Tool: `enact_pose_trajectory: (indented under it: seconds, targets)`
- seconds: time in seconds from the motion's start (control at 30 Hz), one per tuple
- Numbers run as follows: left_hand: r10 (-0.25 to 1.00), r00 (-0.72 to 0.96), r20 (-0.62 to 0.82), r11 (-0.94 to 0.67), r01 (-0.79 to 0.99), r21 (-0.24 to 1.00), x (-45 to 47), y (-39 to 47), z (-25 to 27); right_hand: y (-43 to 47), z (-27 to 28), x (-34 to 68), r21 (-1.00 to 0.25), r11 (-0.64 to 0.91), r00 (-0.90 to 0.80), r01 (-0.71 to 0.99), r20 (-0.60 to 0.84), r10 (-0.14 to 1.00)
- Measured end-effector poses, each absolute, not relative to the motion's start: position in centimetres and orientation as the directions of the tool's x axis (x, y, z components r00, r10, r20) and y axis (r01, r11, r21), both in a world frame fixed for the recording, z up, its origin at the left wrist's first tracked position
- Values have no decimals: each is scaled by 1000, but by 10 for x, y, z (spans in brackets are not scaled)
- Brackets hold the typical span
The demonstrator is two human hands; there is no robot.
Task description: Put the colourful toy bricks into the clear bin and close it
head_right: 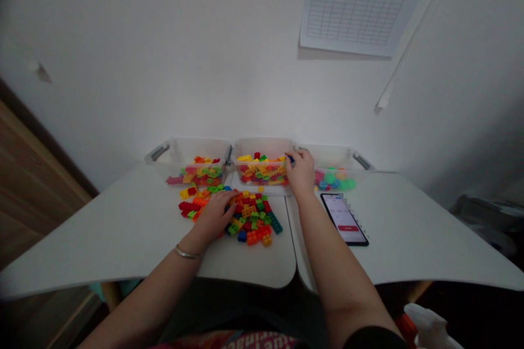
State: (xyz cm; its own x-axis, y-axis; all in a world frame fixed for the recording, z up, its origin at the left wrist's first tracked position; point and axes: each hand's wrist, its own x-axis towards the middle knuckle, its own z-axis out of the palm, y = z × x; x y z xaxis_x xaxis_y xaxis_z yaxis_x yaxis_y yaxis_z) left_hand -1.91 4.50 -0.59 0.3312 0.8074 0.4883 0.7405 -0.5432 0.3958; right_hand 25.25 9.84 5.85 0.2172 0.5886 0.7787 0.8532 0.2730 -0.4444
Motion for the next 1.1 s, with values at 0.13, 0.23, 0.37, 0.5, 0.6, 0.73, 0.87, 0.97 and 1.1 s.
enact_pose_trajectory:
  seconds: [0.13, 0.23, 0.37, 0.5, 0.6, 0.73, 0.87, 0.97, 1.1]
  targets:
    - [808, 330, 487, -542, 740, 399, -19, 46, -7, 99, 57, 253, -501, 283, 274, 818, 772, 573]
    - [804, 326, 498, -545, 738, 397, -20, 47, -9, 101, 58, 254, -524, 293, 284, 799, 760, 584]
    - [806, 327, 494, -544, 739, 398, -20, 47, -10, 108, 62, 256, -546, 310, 284, 778, 746, 603]
    - [815, 327, 478, -534, 743, 403, -21, 47, -9, 114, 65, 258, -593, 307, 340, 744, 733, 589]
    - [814, 331, 477, -537, 741, 403, -20, 46, -8, 114, 64, 259, -586, 294, 344, 755, 736, 583]
    - [805, 329, 493, -546, 735, 401, -20, 46, -9, 112, 61, 259, -551, 294, 296, 781, 741, 602]
    - [806, 327, 494, -545, 737, 400, -20, 46, -10, 110, 63, 259, -547, 305, 274, 780, 736, 620]
    - [807, 333, 488, -545, 739, 397, -21, 46, -9, 108, 65, 261, -608, 348, 325, 714, 727, 605]
    - [815, 340, 470, -539, 742, 399, -20, 45, -6, 97, 57, 261, -718, 402, 507, 568, 690, 516]
